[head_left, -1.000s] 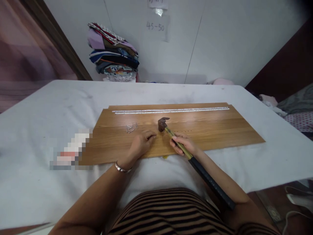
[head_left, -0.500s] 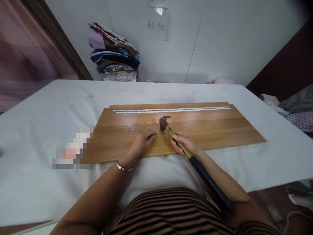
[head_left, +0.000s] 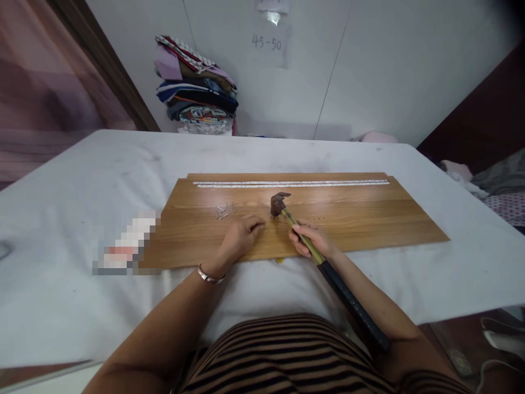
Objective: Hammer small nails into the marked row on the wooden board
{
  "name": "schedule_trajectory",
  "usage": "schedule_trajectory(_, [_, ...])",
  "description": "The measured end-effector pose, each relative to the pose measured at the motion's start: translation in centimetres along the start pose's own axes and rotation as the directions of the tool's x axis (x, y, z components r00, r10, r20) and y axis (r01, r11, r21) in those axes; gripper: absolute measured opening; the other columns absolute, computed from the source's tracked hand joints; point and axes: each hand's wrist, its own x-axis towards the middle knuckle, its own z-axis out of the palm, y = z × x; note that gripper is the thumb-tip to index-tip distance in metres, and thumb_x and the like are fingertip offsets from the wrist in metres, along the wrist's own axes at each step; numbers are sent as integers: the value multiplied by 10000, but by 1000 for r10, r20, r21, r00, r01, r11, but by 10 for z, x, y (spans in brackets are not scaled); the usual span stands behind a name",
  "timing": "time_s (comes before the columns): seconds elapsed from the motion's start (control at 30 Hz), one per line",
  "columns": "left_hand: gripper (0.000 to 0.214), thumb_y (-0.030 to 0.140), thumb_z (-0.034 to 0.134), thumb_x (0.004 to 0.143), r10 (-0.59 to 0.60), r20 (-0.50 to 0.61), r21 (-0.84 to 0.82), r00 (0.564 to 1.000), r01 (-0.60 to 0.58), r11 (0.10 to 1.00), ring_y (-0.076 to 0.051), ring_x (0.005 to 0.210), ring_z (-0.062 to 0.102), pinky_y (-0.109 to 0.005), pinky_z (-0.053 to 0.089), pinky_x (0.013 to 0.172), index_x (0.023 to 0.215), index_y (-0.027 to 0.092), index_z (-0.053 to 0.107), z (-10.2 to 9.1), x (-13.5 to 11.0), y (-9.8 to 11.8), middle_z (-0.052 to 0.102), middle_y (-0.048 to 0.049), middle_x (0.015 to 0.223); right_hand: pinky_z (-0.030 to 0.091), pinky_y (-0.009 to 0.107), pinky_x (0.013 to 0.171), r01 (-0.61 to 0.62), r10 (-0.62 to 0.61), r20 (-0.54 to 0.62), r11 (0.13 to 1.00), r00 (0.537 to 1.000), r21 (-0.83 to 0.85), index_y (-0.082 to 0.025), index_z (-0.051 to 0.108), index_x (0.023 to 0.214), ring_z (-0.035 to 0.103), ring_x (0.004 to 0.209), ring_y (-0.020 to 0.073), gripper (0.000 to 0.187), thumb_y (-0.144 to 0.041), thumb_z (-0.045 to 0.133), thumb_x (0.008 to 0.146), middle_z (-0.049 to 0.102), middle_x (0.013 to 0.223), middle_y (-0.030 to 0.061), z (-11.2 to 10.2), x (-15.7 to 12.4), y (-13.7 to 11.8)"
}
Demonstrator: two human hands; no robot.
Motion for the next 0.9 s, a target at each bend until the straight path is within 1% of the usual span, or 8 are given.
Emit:
schedule_trajectory(0.13, [170, 206, 525, 876, 0, 3, 7, 1000, 0, 1000, -180, 841, 662, -305, 517, 766, 886, 196, 694, 0, 0, -1, 725, -43, 901, 265, 183, 311, 12, -12, -8, 1000, 1000, 12, -199, 519, 909, 356, 312, 38, 274, -417, 621, 780, 519, 590, -74, -2, 1, 2])
schedule_trajectory(0.33, [183, 222, 516, 884, -17, 6, 0, 1000, 17, 1000, -177, 848, 672, -293, 519, 767, 893, 198, 697, 1, 0, -1, 733, -38, 908, 262, 183, 301, 6, -7, 13, 1000, 1000, 27, -185, 536, 968, 379, 306, 39, 309, -397, 636, 768, 537, 611, -74, 4, 0, 0])
schedule_trajectory(0.53, [182, 221, 517, 884, -17, 0, -3, 1000, 17, 1000, -177, 839, 671, -291, 520, 763, 888, 195, 698, 1, 0, 1, 733, -41, 897, 269, 178, 300, 15, -15, 6, 999, 1000, -30, -182, 525, 855, 398, 311, 36, 256, -397, 632, 768, 544, 597, -68, 8, -1, -2])
schedule_trajectory(0.7, [168, 209, 522, 883, -9, 7, 6, 1000, 9, 1000, -176, 834, 664, -298, 516, 768, 884, 193, 690, 0, 0, 0, 728, -42, 894, 270, 173, 296, 22, -22, -16, 999, 1000, -26, -186, 519, 860, 396, 306, 36, 251, -393, 628, 769, 549, 595, -69, 7, -2, -3])
schedule_trajectory(0.83, [170, 194, 519, 884, -10, 14, 8, 1000, 9, 1000, -178, 834, 662, -298, 512, 763, 873, 182, 688, -1, 0, 2, 725, -48, 887, 274, 167, 294, 25, -25, 3, 999, 1000, -24, -188, 502, 811, 389, 299, 32, 245, -396, 627, 772, 540, 584, -71, 7, -2, -2])
schedule_trajectory(0.9, [167, 191, 522, 883, -9, 11, 10, 1000, 9, 1000, -173, 828, 661, -290, 510, 755, 877, 183, 689, -1, 0, 3, 723, -45, 883, 276, 166, 291, 24, -24, 12, 999, 1000, -30, -184, 508, 821, 386, 298, 32, 246, -396, 625, 776, 541, 581, -70, 7, -2, -2])
